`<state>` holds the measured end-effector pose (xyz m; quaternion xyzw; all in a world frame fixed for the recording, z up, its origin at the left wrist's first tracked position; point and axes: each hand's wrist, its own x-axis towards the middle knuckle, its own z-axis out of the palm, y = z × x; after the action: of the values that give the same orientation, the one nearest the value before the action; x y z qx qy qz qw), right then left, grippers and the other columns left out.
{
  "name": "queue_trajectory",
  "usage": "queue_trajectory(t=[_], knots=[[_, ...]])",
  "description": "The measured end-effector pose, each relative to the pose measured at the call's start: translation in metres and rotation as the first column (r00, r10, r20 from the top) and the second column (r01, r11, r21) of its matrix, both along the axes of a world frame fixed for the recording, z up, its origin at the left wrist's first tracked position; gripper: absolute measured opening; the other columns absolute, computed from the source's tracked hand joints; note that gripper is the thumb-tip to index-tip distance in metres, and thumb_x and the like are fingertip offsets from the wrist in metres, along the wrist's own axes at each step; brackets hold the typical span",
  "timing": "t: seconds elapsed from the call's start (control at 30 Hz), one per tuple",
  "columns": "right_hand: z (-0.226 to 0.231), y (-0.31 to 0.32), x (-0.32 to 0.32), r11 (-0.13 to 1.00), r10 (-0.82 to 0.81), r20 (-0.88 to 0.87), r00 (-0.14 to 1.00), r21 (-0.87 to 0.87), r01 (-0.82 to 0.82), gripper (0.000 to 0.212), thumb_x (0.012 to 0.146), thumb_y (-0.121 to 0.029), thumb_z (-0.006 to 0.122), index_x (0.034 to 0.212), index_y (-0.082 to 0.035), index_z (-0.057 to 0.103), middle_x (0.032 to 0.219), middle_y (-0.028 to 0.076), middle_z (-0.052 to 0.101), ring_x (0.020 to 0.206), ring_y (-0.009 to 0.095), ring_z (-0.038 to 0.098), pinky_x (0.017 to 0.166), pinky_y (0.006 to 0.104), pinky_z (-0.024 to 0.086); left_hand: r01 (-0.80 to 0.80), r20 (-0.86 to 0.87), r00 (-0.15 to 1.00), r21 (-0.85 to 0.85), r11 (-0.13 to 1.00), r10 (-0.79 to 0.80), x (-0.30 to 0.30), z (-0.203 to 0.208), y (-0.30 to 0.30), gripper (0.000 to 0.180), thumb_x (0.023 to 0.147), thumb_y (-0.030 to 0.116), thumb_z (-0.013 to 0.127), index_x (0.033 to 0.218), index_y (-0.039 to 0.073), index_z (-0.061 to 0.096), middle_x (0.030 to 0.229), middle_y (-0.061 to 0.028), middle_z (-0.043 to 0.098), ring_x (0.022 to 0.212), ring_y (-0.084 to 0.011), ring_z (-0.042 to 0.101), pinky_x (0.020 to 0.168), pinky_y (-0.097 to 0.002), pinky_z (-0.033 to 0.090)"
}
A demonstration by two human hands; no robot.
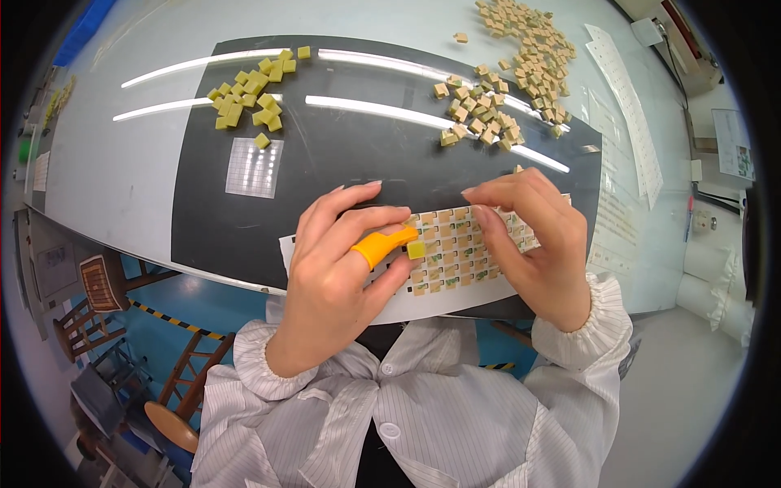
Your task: Manually placing small electronic components into a grid board in a factory setting.
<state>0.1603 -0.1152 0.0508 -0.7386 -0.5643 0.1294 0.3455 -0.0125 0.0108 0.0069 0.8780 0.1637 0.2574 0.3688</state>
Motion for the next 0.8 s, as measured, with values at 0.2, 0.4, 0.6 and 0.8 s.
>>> queue_trajectory(t=[0.2, 0.4, 0.6, 0.8], knots=[[-0.021, 0.002, -0.005, 0.996, 0.035, -0.079, 0.996, -0.074, -0.04, 0.019, 0.075, 0.004, 0.071, 0.092, -0.001, 0.065, 0.088, 0.008, 0.063, 0.08, 0.022, 0.058, 0.068, 0.0306, 0.047, -0.003, -0.056, 0.998, -0.003, 1.0, 0.003, -0.006, 0.006, 0.004, 0.023, 0.065, 0.001, 0.076, 0.087, 0.001, 0.068, 0.104, -0.0036, 0.068, 0.113, -0.03, 0.059, 0.096, -0.0486, 0.044], [-0.026, 0.006, -0.003, 0.998, 0.042, 0.004, 0.999, -0.049, -0.042, 0.022, 0.073, 0.002, 0.074, 0.092, -0.003, 0.065, 0.086, 0.007, 0.063, 0.078, 0.022, 0.057, 0.067, 0.0323, 0.045, 0.006, -0.077, 0.997, 0.004, 1.0, -0.006, -0.006, 0.002, 0.007, 0.024, 0.065, 0.001, 0.076, 0.087, 0.001, 0.068, 0.105, -0.004, 0.068, 0.114, -0.0303, 0.058, 0.097, -0.0485, 0.044], [-0.026, 0.006, -0.005, 0.999, 0.014, 0.015, 1.0, -0.048, -0.013, 0.021, 0.073, 0.003, 0.074, 0.091, -0.002, 0.064, 0.086, 0.007, 0.063, 0.078, 0.023, 0.057, 0.068, 0.0322, 0.044, 0.018, -0.076, 0.997, -0.015, 1.0, -0.019, -0.01, 0.0, 0.008, 0.032, 0.06, -0.003, 0.076, 0.091, 0.001, 0.068, 0.107, -0.0064, 0.069, 0.116, -0.0322, 0.057, 0.095, -0.042, 0.048], [-0.023, 0.006, -0.007, 0.999, 0.008, 0.044, 0.999, -0.053, -0.006, 0.02, 0.074, 0.005, 0.073, 0.09, -0.002, 0.064, 0.085, 0.008, 0.063, 0.077, 0.023, 0.058, 0.067, 0.0322, 0.045, 0.017, -0.079, 0.997, -0.021, 1.0, -0.019, -0.01, 0.001, 0.009, 0.034, 0.059, 0.0, 0.078, 0.092, 0.002, 0.069, 0.109, -0.0066, 0.068, 0.117, -0.032, 0.057, 0.096, -0.0422, 0.048]])
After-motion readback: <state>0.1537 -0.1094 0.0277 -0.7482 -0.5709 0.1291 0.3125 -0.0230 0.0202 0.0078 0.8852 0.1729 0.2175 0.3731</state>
